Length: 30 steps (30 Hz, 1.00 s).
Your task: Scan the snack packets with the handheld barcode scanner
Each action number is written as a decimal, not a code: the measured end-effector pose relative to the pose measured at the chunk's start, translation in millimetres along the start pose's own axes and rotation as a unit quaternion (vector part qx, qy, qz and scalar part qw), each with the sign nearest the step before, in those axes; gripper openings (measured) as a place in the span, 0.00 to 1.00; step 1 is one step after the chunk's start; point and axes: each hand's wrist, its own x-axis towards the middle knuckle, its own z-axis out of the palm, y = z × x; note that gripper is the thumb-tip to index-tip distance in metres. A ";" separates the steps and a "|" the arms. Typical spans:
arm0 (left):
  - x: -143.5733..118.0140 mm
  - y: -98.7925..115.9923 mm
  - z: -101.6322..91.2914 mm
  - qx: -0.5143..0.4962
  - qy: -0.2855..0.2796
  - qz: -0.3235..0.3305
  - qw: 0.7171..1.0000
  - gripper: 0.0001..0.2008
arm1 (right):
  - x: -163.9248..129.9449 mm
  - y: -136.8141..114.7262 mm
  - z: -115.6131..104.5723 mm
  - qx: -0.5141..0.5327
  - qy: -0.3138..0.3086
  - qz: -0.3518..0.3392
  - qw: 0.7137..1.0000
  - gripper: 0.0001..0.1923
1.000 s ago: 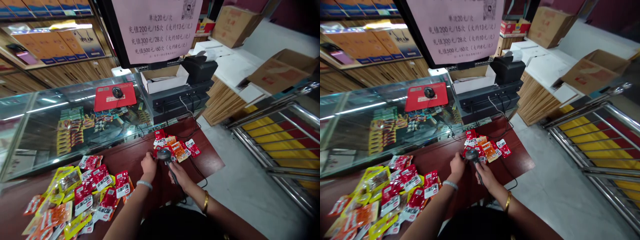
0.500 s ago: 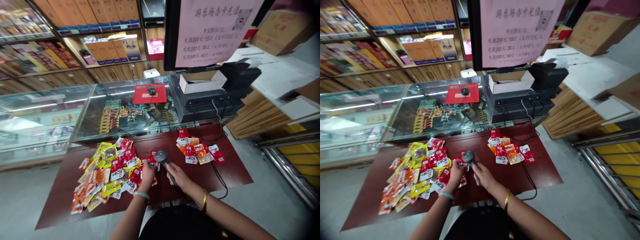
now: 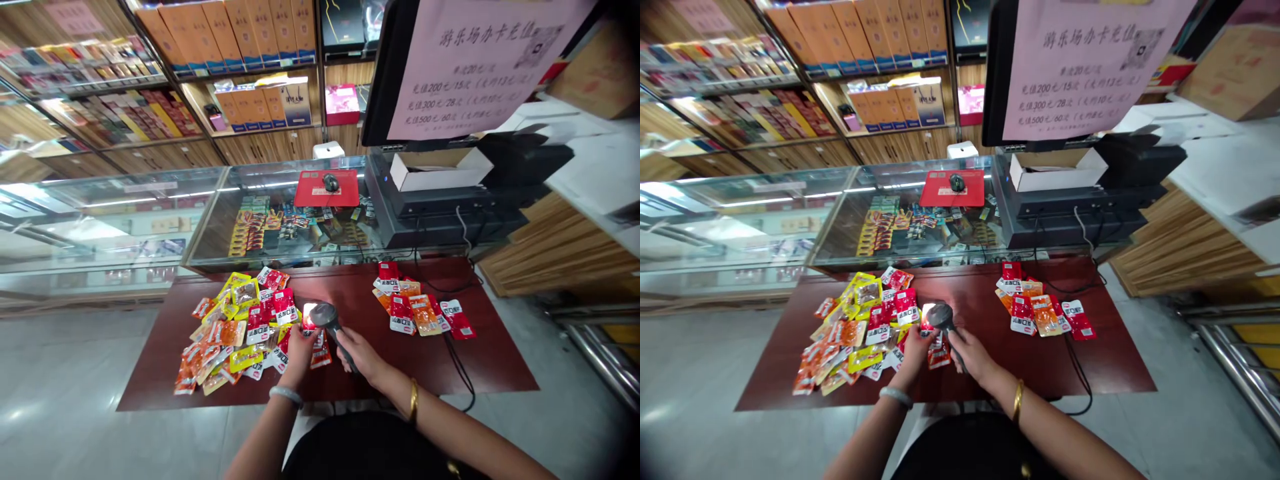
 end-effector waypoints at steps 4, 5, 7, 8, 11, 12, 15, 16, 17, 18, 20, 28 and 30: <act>7.9 -6.4 -4.0 0.022 0.015 -0.006 1.000 0.20 | 1.4 -1.4 5.5 0.002 -0.003 -0.002 1.000 0.35; 10.1 -8.4 -7.3 0.027 0.017 -0.010 0.999 0.20 | 1.8 -1.7 7.1 0.003 -0.005 -0.003 1.000 0.35; 13.6 -11.4 -17.1 0.043 0.023 -0.031 0.998 0.19 | 2.4 -2.2 9.6 0.006 -0.009 -0.005 1.000 0.36; 14.7 -11.7 -22.7 0.064 0.035 -0.049 0.996 0.19 | 2.6 -2.2 10.2 0.008 -0.010 -0.006 1.000 0.36; 16.3 -4.5 -33.9 0.173 0.129 -0.056 0.975 0.25 | 1.7 -1.5 6.3 0.013 -0.007 -0.011 1.000 0.36; 16.3 1.1 -33.0 0.206 0.165 -0.036 0.964 0.28 | 0.7 -0.9 2.4 0.015 -0.003 -0.014 1.000 0.35; 13.8 25.8 -9.3 0.262 0.175 0.053 0.948 0.28 | -5.8 1.2 -17.3 0.025 0.022 -0.019 0.999 0.34; 11.4 35.4 5.4 0.276 0.140 0.080 0.948 0.24 | -9.5 2.1 -26.3 0.029 0.035 -0.021 0.999 0.34; 8.1 44.9 22.6 0.292 0.093 0.105 0.946 0.20 | -14.1 3.0 -36.3 0.035 0.050 -0.022 0.998 0.34; 3.7 54.1 41.8 0.310 0.040 0.126 0.942 0.16 | -19.5 3.9 -46.9 0.040 0.066 -0.022 0.997 0.35; -8.1 70.7 82.4 0.345 -0.051 0.147 0.926 0.14 | -31.9 6.0 -69.3 0.052 0.101 -0.025 0.993 0.35; -55.6 115.3 203.6 0.409 -0.154 0.152 0.886 0.17 | -77.4 14.2 -136.5 0.121 0.227 -0.027 0.966 0.35; -59.5 118.1 216.8 0.416 -0.143 0.159 0.884 0.16 | -82.3 14.4 -143.6 0.142 0.243 -0.024 0.959 0.36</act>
